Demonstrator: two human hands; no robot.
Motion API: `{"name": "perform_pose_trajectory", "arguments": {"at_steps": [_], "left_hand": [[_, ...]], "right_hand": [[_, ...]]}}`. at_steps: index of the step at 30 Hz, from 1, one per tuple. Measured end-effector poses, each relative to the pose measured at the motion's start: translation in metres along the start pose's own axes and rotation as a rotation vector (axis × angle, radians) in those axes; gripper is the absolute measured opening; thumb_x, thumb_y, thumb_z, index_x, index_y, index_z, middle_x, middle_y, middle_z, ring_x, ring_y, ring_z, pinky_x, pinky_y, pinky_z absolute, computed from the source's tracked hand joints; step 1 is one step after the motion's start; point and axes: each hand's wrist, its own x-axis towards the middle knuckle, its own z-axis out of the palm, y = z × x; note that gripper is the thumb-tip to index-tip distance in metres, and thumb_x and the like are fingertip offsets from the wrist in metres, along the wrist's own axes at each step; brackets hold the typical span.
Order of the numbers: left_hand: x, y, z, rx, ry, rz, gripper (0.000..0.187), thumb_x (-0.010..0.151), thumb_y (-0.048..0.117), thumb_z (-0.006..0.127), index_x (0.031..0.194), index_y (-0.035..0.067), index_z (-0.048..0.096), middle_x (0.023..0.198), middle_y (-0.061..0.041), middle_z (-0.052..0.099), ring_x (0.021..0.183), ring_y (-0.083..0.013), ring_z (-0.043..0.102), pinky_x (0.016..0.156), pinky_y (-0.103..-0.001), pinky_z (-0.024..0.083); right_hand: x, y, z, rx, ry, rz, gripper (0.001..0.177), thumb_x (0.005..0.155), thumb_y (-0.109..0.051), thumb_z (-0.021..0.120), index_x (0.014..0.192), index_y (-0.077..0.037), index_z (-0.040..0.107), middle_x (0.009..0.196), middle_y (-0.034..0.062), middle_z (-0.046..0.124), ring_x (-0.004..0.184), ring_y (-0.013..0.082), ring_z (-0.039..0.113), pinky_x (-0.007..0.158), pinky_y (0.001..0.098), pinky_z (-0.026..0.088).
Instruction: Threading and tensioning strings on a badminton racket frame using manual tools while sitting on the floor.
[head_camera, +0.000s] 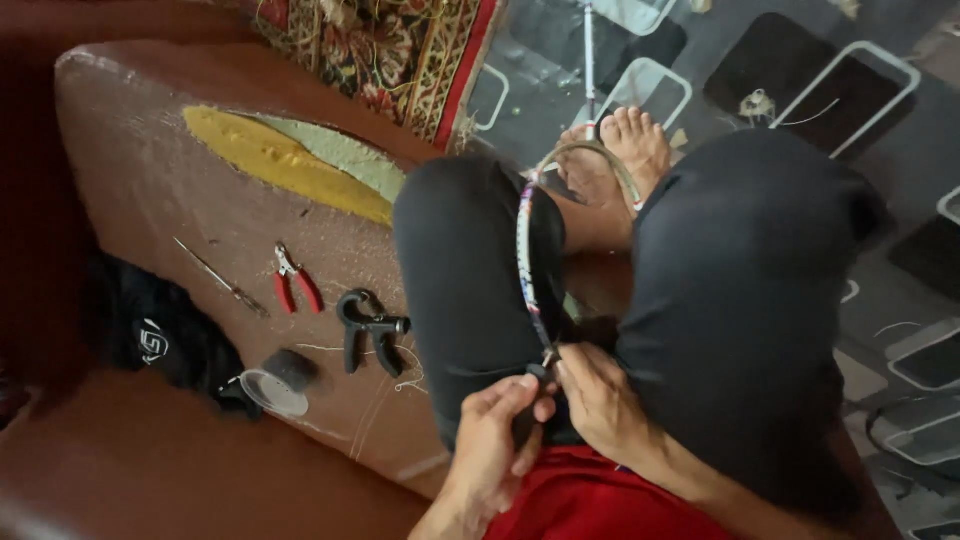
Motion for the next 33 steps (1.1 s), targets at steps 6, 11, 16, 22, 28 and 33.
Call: {"name": "perform_pose_trajectory", "arguments": {"at_steps": [6,11,16,22,28,33], "left_hand": [[-0.004,-0.002,-0.018,0.895,0.085,0.544,0.024,0.093,0.026,0.059,0.074,0.012,0.06,0.062,-0.008,0.058,0.058,-0.0271,0.048,0.052,-0.039,0.033],[0.006,-0.023,-0.028,2.012,0.433,1.394,0.037,0.083,0.015,0.052,0.115,-0.002,0.054,0.074,-0.004,0.056,0.041,-0.0185,0.06,0.027,-0.036,0.043],[0.003,-0.013,-0.022,2.202,0.573,1.695,0.015,0.091,0.015,0.045,0.088,0.007,0.057,0.064,0.003,0.044,0.038,-0.0093,0.048,0.027,-0.029,0.037],[0.048,0.004,-0.036,0.766,-0.137,0.282,0.037,0.09,0.03,0.064,0.06,0.008,0.066,0.033,-0.006,0.04,0.024,-0.0173,0.04,0.029,-0.026,0.023],[0.017,0.008,-0.005,0.144,-0.166,-0.035,0.032,0.103,0.02,0.053,0.085,-0.006,0.058,0.065,-0.007,0.048,0.029,-0.0105,0.023,0.026,-0.025,0.006],[0.023,0.012,-0.005,0.754,-0.054,0.222,0.042,0.099,0.028,0.054,0.065,0.005,0.046,0.056,-0.005,0.043,0.044,-0.0148,0.032,0.042,-0.036,0.022]], "right_hand": [[0.0,0.001,0.012,-0.03,0.035,-0.064,0.011,0.096,0.0,0.047,0.088,-0.004,0.053,0.074,0.0118,0.059,0.071,0.0312,0.059,0.071,0.0393,0.045],[-0.004,0.001,0.017,-0.004,0.012,-0.1,0.014,0.097,0.0,0.043,0.084,-0.005,0.047,0.071,0.0136,0.056,0.067,0.0322,0.057,0.065,0.0424,0.042],[-0.007,0.011,0.025,-0.012,0.075,-0.066,0.012,0.1,-0.008,0.045,0.09,-0.004,0.052,0.08,0.0119,0.066,0.072,0.0319,0.064,0.065,0.0419,0.046],[-0.018,0.055,0.052,-0.317,0.277,-0.175,0.022,0.094,-0.006,0.06,0.116,-0.003,0.061,0.076,0.009,0.065,0.069,0.0286,0.067,0.064,0.0374,0.056],[-0.009,0.023,0.028,-0.166,0.108,-0.007,0.003,0.093,-0.006,0.054,0.091,-0.005,0.052,0.078,0.0102,0.062,0.071,0.0356,0.059,0.069,0.0453,0.046],[-0.006,0.025,0.029,-0.189,0.133,0.0,0.006,0.095,-0.005,0.052,0.089,-0.006,0.052,0.077,0.0129,0.061,0.071,0.0376,0.059,0.066,0.0462,0.045]]}}
